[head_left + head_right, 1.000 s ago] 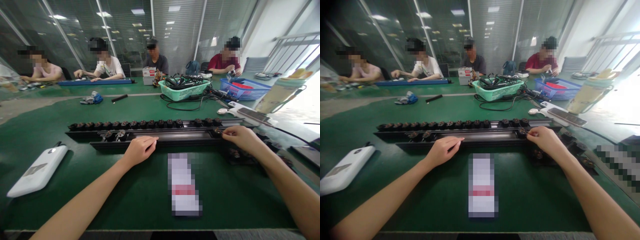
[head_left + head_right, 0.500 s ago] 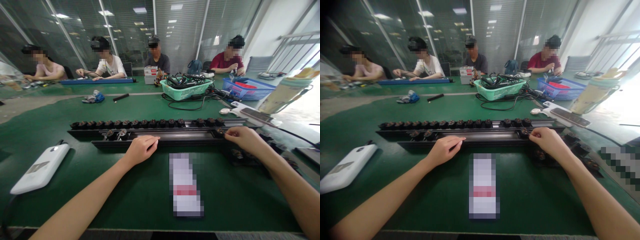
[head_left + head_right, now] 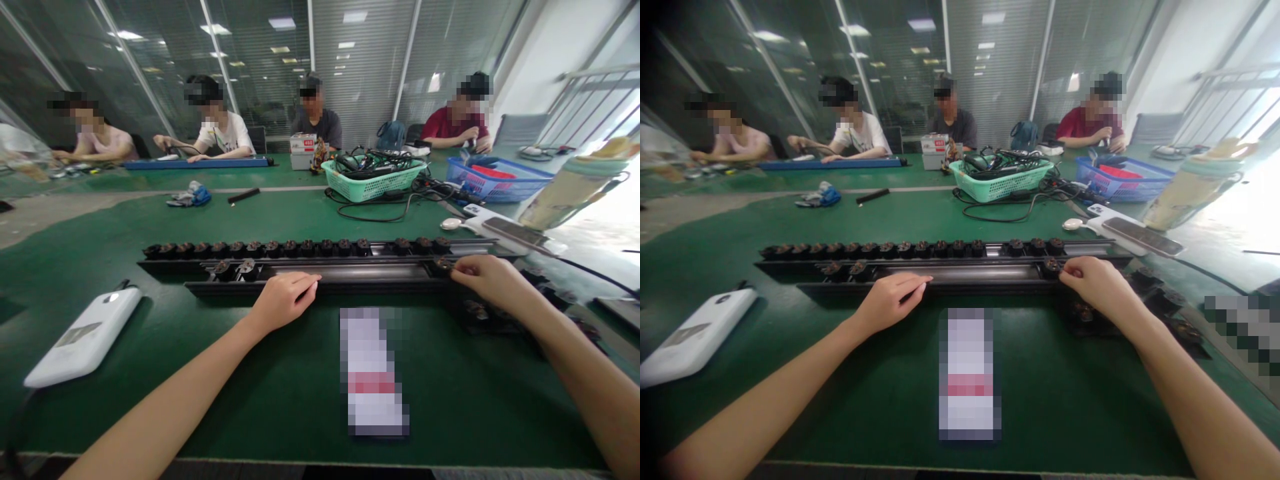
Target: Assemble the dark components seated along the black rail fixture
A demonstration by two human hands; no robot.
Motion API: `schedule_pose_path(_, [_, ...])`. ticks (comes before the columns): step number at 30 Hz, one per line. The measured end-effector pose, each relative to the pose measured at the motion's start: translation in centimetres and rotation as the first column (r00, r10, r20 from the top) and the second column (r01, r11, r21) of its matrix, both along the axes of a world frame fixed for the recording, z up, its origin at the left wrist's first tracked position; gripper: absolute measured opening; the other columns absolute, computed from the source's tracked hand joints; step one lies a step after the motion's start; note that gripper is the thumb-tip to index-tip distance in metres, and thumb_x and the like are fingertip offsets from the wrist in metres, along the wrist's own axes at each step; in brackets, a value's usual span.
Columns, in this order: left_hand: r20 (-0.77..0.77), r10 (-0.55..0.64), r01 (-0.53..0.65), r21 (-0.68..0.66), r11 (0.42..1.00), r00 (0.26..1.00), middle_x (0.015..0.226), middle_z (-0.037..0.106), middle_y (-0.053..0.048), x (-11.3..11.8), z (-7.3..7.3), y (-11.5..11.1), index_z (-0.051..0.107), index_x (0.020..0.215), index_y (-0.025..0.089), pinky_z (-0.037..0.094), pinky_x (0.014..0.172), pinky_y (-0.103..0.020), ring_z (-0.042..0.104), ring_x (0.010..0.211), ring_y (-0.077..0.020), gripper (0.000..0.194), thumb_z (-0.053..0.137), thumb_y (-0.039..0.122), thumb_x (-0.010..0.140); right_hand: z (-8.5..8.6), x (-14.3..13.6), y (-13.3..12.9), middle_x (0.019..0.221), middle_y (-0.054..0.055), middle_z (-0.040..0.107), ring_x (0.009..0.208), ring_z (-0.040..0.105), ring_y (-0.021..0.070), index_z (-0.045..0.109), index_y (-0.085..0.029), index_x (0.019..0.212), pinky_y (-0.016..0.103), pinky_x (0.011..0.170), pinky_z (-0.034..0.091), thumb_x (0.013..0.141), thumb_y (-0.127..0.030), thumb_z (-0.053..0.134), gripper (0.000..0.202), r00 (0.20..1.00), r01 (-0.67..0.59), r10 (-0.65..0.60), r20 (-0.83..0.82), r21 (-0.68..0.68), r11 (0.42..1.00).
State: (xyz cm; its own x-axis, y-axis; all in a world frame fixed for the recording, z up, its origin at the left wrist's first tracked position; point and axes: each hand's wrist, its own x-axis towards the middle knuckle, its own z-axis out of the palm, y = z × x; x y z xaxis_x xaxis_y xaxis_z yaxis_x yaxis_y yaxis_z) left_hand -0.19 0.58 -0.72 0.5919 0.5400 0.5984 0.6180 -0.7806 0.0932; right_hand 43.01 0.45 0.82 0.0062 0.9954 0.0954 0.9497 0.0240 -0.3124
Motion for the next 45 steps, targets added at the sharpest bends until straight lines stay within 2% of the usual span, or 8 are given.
schedule_pose_path(9, [-0.011,0.003,-0.003,-0.002,1.0,1.0,0.108,0.079,-0.01,0.0,0.0,0.0,0.075,0.111,0.013,0.063,0.088,-0.039,0.076,0.096,-0.0226,0.026,0.054,0.021,0.099,0.1,-0.6,-0.3,0.064,0.004,0.059,0.063,0.052,0.0196,0.051,-0.024,0.064,0.032,0.063,0.034,0.081,-0.039,0.05,0.024,0.998,0.001,-0.004,0.058,0.06,0.998])
schedule_pose_path(16, [-0.01,0.007,-0.007,-0.006,1.0,1.0,0.108,0.079,-0.009,0.1,0.1,-0.1,0.076,0.111,0.014,0.063,0.088,-0.038,0.076,0.096,-0.0222,0.027,0.053,0.022,0.099,0.0,-0.3,-0.1,0.069,0.005,0.064,0.066,0.057,0.0212,0.059,-0.023,0.071,0.032,0.065,0.036,0.082,-0.04,0.051,0.022,0.998,0.047,-0.046,0.047,-0.009,0.999])
schedule_pose_path(21, [-0.021,0.009,-0.009,-0.013,1.0,1.0,0.108,0.079,-0.01,0.1,0.2,-0.1,0.076,0.111,0.014,0.063,0.089,-0.039,0.076,0.097,-0.0228,0.027,0.053,0.022,0.099,-0.2,0.2,-0.2,0.072,0.007,0.066,0.069,0.058,0.0227,0.061,-0.024,0.074,0.033,0.066,0.037,0.084,-0.04,0.049,0.023,0.993,0.053,-0.054,0.104,0.016,0.998])
schedule_pose_path(34, [-0.034,0.016,-0.017,-0.008,1.0,0.999,0.109,0.079,-0.009,0.0,0.0,0.0,0.075,0.112,0.014,0.063,0.09,-0.038,0.076,0.098,-0.022,0.027,0.053,0.023,0.1,-0.2,0.9,0.0,0.073,0.007,0.071,0.07,0.063,0.0242,0.071,-0.023,0.078,0.033,0.067,0.041,0.082,-0.041,0.051,0.028,0.999,0.015,-0.017,0.049,0.025,1.0])
schedule_pose_path(45, [-0.017,0.011,-0.011,-0.016,1.0,1.0,0.108,0.079,-0.008,0.1,0.2,0.0,0.076,0.11,0.016,0.063,0.088,-0.038,0.076,0.097,-0.0217,0.027,0.052,0.023,0.1,-0.3,0.9,-0.1,0.066,0.007,0.066,0.064,0.059,0.0229,0.066,-0.022,0.072,0.033,0.065,0.038,0.081,-0.042,0.052,0.026,0.998,0.047,-0.048,0.051,0.031,0.998])
